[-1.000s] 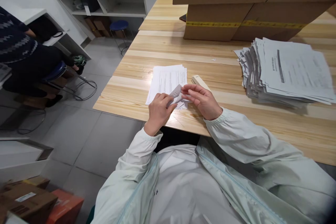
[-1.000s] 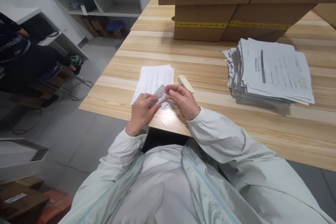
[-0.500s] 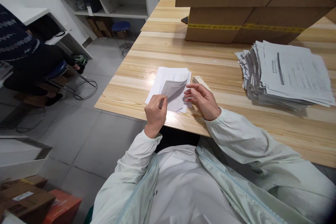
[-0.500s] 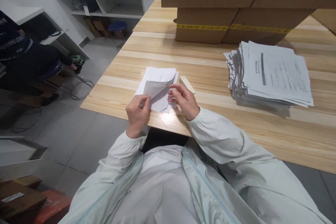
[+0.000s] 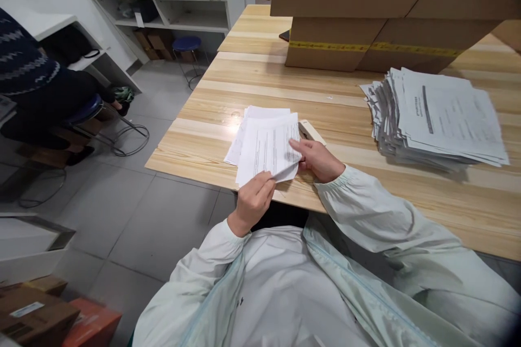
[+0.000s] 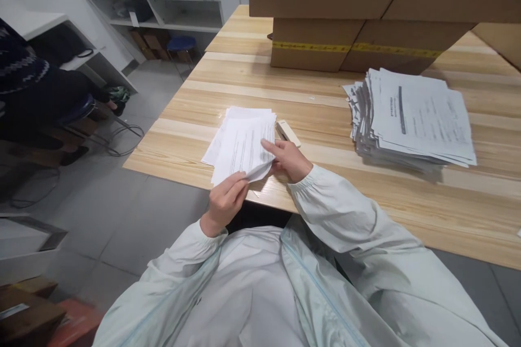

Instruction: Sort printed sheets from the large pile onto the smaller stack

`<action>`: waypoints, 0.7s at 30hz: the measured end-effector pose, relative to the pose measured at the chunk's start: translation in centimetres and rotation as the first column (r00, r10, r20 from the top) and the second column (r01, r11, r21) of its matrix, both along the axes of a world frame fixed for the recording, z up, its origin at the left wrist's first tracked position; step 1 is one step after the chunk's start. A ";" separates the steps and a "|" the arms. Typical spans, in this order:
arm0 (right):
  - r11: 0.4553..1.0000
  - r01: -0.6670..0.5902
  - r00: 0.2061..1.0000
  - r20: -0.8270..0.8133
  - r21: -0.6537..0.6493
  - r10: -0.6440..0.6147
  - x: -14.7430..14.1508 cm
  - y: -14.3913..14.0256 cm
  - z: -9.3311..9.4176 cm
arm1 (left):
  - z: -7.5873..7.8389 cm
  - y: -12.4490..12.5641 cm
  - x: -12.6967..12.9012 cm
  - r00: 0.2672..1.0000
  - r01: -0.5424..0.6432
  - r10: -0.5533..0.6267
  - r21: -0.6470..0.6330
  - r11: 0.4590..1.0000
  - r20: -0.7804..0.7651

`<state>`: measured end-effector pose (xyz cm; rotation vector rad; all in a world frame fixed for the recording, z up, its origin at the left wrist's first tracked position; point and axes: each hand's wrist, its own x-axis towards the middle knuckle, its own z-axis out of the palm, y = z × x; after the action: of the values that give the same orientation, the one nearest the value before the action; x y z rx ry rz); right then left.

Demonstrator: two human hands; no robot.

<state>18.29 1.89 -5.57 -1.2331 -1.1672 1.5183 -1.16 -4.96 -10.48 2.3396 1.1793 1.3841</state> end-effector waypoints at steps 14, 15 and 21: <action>0.985 -0.052 0.996 -0.067 0.166 0.064 0.8 -2.0 0.8 | 4.5 1.0 -2.7 0.762 -0.057 0.302 -0.404 0.913 0.574; 0.983 -0.071 0.995 -0.057 0.167 0.082 0.9 -2.1 0.8 | 4.7 1.3 -2.7 0.778 -0.006 0.278 -0.436 0.900 0.563; 0.956 -0.072 0.996 0.073 0.285 0.054 0.9 -2.3 -0.5 | 4.4 1.7 -0.6 0.770 0.175 0.193 -0.492 0.853 0.608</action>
<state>19.15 -0.45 -6.09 -1.0622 -1.4265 1.3052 -1.81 -3.31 -6.07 1.3109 1.1423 1.4467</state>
